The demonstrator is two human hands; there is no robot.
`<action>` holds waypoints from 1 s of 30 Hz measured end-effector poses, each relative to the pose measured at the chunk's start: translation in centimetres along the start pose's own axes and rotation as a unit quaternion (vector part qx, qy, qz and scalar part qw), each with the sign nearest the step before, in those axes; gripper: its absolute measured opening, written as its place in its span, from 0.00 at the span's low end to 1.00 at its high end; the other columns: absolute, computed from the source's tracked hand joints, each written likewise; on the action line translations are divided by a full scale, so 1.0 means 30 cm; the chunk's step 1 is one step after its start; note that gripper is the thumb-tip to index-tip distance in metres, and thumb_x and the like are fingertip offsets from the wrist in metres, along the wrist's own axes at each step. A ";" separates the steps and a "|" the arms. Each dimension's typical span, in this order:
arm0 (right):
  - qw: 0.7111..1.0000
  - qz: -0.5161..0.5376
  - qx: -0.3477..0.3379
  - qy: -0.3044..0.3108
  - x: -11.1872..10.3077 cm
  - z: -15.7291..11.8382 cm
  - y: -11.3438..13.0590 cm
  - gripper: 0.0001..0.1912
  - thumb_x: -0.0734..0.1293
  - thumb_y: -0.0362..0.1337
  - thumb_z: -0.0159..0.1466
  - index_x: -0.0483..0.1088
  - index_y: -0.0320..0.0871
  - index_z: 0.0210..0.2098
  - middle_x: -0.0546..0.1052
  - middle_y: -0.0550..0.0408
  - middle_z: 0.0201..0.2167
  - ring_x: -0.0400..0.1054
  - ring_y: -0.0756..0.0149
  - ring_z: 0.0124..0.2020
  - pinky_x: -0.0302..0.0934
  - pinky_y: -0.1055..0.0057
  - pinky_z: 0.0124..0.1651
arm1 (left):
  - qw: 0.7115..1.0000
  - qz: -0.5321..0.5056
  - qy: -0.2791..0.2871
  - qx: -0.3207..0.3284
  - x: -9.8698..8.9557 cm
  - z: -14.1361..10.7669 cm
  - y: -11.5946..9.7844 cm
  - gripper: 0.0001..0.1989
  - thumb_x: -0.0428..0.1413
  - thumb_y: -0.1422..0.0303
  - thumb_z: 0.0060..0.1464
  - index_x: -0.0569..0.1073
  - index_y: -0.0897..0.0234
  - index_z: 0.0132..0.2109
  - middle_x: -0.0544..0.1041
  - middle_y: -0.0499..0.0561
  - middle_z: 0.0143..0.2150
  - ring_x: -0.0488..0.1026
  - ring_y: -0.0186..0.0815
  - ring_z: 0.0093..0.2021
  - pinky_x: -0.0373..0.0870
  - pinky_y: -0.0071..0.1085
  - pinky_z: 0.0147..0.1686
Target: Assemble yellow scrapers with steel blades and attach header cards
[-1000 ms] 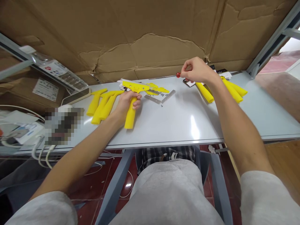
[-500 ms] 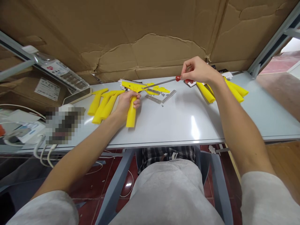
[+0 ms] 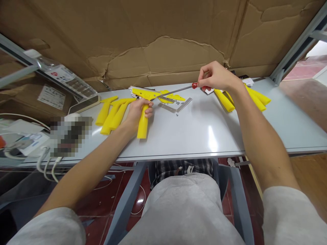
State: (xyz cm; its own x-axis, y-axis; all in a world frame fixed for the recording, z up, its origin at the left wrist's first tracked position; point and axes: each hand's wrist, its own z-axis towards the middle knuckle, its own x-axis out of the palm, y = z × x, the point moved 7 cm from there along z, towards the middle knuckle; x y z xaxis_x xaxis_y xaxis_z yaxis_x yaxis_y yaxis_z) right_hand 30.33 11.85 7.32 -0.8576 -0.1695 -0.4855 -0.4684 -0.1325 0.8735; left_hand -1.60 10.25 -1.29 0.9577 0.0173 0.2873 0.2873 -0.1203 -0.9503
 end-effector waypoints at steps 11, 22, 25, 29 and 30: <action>0.996 -0.061 -0.063 0.017 0.014 -0.028 0.047 0.12 0.78 0.37 0.65 0.73 0.44 0.31 0.79 0.49 0.29 0.77 0.61 0.41 0.61 0.67 0.35 | 1.000 0.011 0.002 -0.002 0.013 -0.017 -0.006 0.10 0.61 0.75 0.45 0.66 0.62 0.33 0.73 0.47 0.30 0.62 0.23 0.19 0.57 0.20 0.16; 0.994 -0.102 -0.047 0.012 0.007 -0.026 0.049 0.13 0.79 0.43 0.63 0.74 0.45 0.32 0.83 0.51 0.35 0.71 0.65 0.39 0.60 0.66 0.38 | 0.997 0.064 0.007 0.033 0.012 -0.013 0.000 0.10 0.62 0.74 0.44 0.68 0.62 0.31 0.72 0.47 0.27 0.63 0.26 0.19 0.57 0.23 0.14; 0.990 -0.129 -0.053 -0.006 0.004 -0.037 0.072 0.09 0.78 0.38 0.63 0.76 0.45 0.33 0.84 0.51 0.37 0.72 0.67 0.38 0.61 0.67 0.37 | 0.998 0.060 -0.002 0.025 0.010 -0.005 0.011 0.09 0.61 0.75 0.44 0.67 0.62 0.31 0.72 0.47 0.27 0.63 0.26 0.18 0.57 0.23 0.14; 0.982 -0.158 -0.098 -0.045 -0.004 -0.062 0.158 0.08 0.80 0.34 0.60 0.78 0.47 0.35 0.83 0.53 0.39 0.73 0.67 0.37 0.61 0.68 0.34 | 0.999 0.043 -0.013 0.001 0.006 0.002 0.026 0.11 0.61 0.75 0.42 0.66 0.61 0.32 0.72 0.46 0.27 0.63 0.25 0.18 0.55 0.22 0.14; 0.983 -0.145 -0.101 -0.049 -0.005 -0.065 0.181 0.09 0.81 0.33 0.58 0.78 0.47 0.35 0.82 0.54 0.39 0.74 0.66 0.37 0.61 0.68 0.33 | 0.999 0.036 -0.011 -0.003 0.006 0.002 0.027 0.11 0.61 0.75 0.42 0.66 0.61 0.32 0.72 0.46 0.27 0.62 0.25 0.18 0.55 0.22 0.14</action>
State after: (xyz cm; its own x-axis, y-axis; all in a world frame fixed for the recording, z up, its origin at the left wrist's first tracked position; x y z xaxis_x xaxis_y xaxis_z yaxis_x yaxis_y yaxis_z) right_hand 28.32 9.23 12.06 -0.7154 -0.0022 -0.6987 -0.6526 -0.3550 0.6693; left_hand -1.19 10.22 -2.03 0.9760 0.0309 0.2157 0.2179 -0.1279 -0.9675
